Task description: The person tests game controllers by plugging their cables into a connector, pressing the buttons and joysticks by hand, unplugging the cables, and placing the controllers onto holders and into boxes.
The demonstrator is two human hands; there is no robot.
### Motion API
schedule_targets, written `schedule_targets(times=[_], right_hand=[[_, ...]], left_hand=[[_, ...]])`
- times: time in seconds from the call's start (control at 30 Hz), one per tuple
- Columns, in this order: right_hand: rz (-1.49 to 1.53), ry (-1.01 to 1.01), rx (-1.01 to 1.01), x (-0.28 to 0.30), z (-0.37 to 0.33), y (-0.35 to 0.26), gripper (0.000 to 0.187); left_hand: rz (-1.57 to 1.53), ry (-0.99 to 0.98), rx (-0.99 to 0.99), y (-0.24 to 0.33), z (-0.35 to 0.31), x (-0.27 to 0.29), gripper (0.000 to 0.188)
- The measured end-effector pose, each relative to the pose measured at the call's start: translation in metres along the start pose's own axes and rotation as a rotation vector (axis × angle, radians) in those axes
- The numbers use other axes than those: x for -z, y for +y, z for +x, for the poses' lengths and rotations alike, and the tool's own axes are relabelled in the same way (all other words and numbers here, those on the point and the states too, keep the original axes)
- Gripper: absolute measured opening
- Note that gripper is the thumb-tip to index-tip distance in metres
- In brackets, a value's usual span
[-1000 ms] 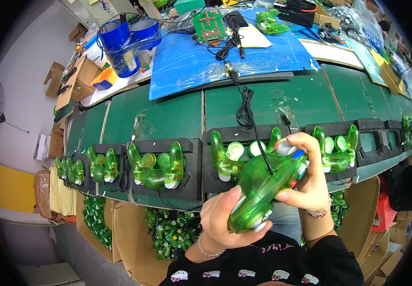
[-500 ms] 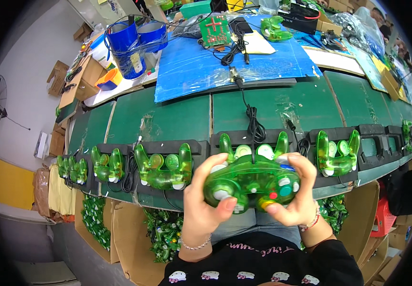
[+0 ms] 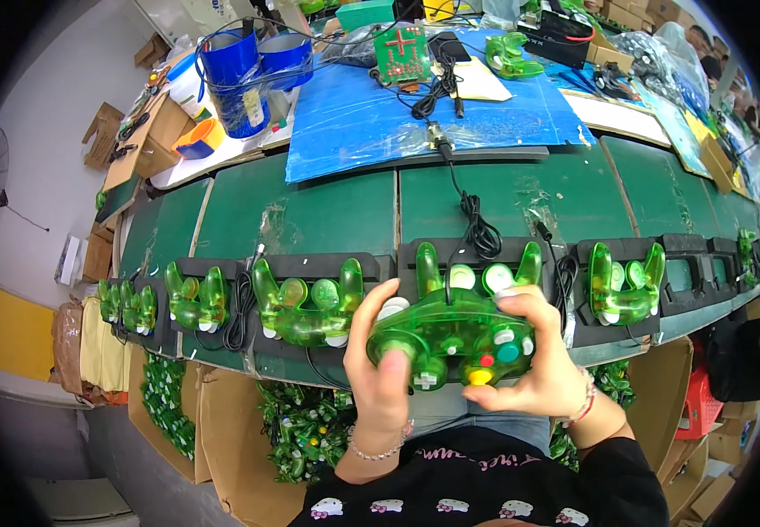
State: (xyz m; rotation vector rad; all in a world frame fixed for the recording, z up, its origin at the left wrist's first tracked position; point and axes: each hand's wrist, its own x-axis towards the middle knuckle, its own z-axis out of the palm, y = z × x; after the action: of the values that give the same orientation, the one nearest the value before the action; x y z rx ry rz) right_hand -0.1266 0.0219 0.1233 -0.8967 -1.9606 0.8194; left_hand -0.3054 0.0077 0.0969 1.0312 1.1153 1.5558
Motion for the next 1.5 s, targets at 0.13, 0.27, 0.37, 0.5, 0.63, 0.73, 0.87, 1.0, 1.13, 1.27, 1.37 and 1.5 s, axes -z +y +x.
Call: schedule_targets(times=[0.13, 0.27, 0.37, 0.5, 0.63, 0.73, 0.87, 1.0, 1.13, 1.27, 1.37, 1.5], right_hand=[[0.070, -0.087, -0.174, 0.011, 0.005, 0.005, 0.082], [-0.002, -0.160, 0.067, 0.017, 0.009, 0.013, 0.092], [0.360, 0.021, -0.277, 0.019, 0.018, 0.008, 0.091], [0.133, -0.312, 0.016, 0.021, 0.029, 0.013, 0.081], [0.192, -0.286, 0.121, 0.017, 0.027, 0.022, 0.082], [0.226, -0.273, 0.005, 0.019, 0.026, 0.028, 0.081], [0.197, -0.280, 0.041, 0.016, 0.030, 0.025, 0.085], [0.173, -0.169, 0.062, 0.010, 0.031, 0.022, 0.079], [0.187, -0.335, 0.118, 0.017, 0.035, 0.019, 0.073], [0.165, -0.275, 0.081, 0.011, 0.037, 0.015, 0.071], [0.239, -0.240, 0.017, 0.009, 0.035, 0.015, 0.070], [0.067, -0.286, 0.094, 0.007, 0.041, 0.009, 0.086]], left_hand=[[-0.068, -0.085, 0.095, 0.002, -0.003, 0.004, 0.066], [-0.046, -0.183, 0.065, 0.010, -0.003, 0.007, 0.081], [-0.050, -0.210, 0.073, 0.003, -0.009, -0.001, 0.076], [-0.142, -0.174, 0.167, 0.010, -0.002, 0.012, 0.068], [-0.126, -0.251, 0.098, 0.004, -0.003, 0.020, 0.078], [-0.138, -0.312, 0.165, 0.007, -0.001, 0.023, 0.081], [-0.157, -0.278, 0.156, 0.006, -0.001, 0.018, 0.080], [-0.055, -0.246, 0.056, 0.003, -0.003, 0.021, 0.079], [-0.125, -0.285, 0.115, 0.009, -0.002, 0.028, 0.079], [-0.173, -0.252, 0.148, 0.009, -0.002, 0.025, 0.079], [-0.166, -0.295, 0.121, 0.008, -0.002, 0.029, 0.079], [-0.116, -0.186, 0.110, 0.005, -0.006, 0.028, 0.083]])
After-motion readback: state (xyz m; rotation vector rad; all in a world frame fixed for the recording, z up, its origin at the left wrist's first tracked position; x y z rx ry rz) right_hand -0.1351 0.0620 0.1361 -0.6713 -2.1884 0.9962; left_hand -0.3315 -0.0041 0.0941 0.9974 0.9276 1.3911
